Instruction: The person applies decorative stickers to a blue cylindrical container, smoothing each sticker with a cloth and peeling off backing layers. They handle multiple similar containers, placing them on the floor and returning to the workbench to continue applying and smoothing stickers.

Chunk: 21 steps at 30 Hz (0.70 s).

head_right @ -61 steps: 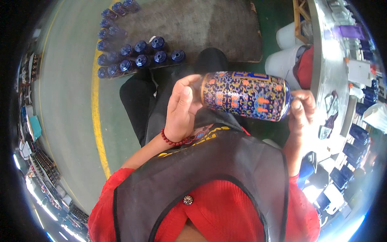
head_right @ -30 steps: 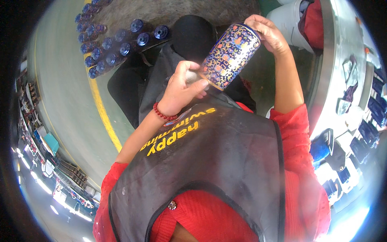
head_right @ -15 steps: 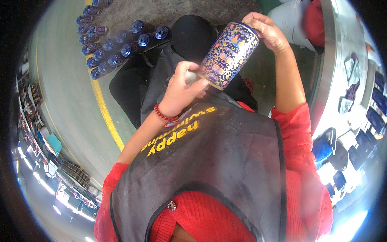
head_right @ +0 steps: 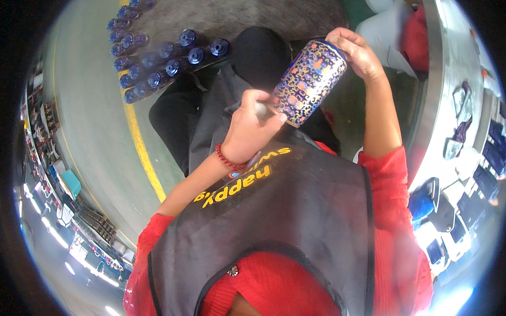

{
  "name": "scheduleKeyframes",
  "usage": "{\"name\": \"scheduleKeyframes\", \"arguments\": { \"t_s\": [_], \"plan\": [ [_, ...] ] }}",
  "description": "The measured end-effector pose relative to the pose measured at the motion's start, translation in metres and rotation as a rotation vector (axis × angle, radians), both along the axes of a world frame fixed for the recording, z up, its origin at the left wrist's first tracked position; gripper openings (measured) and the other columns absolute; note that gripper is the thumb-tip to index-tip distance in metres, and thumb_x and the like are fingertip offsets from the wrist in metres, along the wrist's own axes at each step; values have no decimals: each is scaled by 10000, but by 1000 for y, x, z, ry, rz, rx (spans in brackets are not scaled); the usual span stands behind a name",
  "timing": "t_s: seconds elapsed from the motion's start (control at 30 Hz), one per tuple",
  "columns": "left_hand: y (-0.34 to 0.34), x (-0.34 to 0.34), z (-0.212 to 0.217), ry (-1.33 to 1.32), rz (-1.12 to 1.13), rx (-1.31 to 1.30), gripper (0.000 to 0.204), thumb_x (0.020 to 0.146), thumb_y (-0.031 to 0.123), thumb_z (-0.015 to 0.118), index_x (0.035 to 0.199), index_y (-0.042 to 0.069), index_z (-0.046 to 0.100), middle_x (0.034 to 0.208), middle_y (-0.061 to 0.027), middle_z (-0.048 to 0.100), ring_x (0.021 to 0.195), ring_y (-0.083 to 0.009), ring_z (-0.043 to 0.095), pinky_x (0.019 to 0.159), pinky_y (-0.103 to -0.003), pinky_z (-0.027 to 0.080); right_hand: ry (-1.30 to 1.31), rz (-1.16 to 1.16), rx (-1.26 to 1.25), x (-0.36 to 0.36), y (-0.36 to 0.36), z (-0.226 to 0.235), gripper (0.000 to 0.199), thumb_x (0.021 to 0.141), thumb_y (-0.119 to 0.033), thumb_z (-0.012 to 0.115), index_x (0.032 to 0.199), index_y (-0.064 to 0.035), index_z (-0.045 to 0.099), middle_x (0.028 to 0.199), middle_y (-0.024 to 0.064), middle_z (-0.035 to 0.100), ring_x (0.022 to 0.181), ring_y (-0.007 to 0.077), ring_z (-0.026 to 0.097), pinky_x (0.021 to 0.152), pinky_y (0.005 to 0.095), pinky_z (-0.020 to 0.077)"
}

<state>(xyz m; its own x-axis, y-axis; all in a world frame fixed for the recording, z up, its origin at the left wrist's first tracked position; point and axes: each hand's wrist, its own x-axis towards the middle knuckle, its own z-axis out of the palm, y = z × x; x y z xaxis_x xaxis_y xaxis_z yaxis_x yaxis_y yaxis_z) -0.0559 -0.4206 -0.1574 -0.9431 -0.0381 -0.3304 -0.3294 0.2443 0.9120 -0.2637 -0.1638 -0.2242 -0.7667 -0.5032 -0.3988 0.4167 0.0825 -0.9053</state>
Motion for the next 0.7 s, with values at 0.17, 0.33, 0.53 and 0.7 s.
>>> {"name": "scheduleKeyframes", "arguments": {
  "t_s": [0.17, 0.33, 0.53, 0.7],
  "plan": [
    [-17, 14, 5, -1, -46, 124, 662, 937, 258, 730, 1444, -22, 410, 915, -191, 706, 760, -258, 717, 732, -373, 558, -57, -50, -24, 7, 3, -3, 160, 955, -221, 671, 1014, -72, 685, 861, -52, 644, 721, 27, 529, 652, 190, 417],
    [-38, 29, 11, 16, -166, 59, 528, 946, 171, 706, 1447, 81, 564, 1037, -201, 684, 798, -257, 642, 771, -376, 530, -76, -110, -51, 13, 4, -14, 155, 966, -213, 668, 1020, -70, 691, 827, -74, 650, 617, -8, 462, 555, 166, 356],
    [-43, 22, 2, 420, -218, -87, 476, 901, 122, 723, 1370, 137, 648, 1158, -164, 671, 932, -315, 587, 887, -388, 499, -160, -42, -158, 14, 8, -22, 182, 939, -148, 656, 1086, -43, 677, 958, -15, 688, 852, 69, 625, 789, 224, 499],
    [-46, 6, -11, 265, -113, 125, 321, 944, 142, 690, 1243, 26, 673, 1181, -148, 686, 1040, -236, 668, 926, -331, 511, -166, -20, -235, 15, 10, -27, 192, 929, -164, 661, 1084, -50, 674, 973, -9, 683, 883, 81, 627, 826, 239, 501]
  ]
}}
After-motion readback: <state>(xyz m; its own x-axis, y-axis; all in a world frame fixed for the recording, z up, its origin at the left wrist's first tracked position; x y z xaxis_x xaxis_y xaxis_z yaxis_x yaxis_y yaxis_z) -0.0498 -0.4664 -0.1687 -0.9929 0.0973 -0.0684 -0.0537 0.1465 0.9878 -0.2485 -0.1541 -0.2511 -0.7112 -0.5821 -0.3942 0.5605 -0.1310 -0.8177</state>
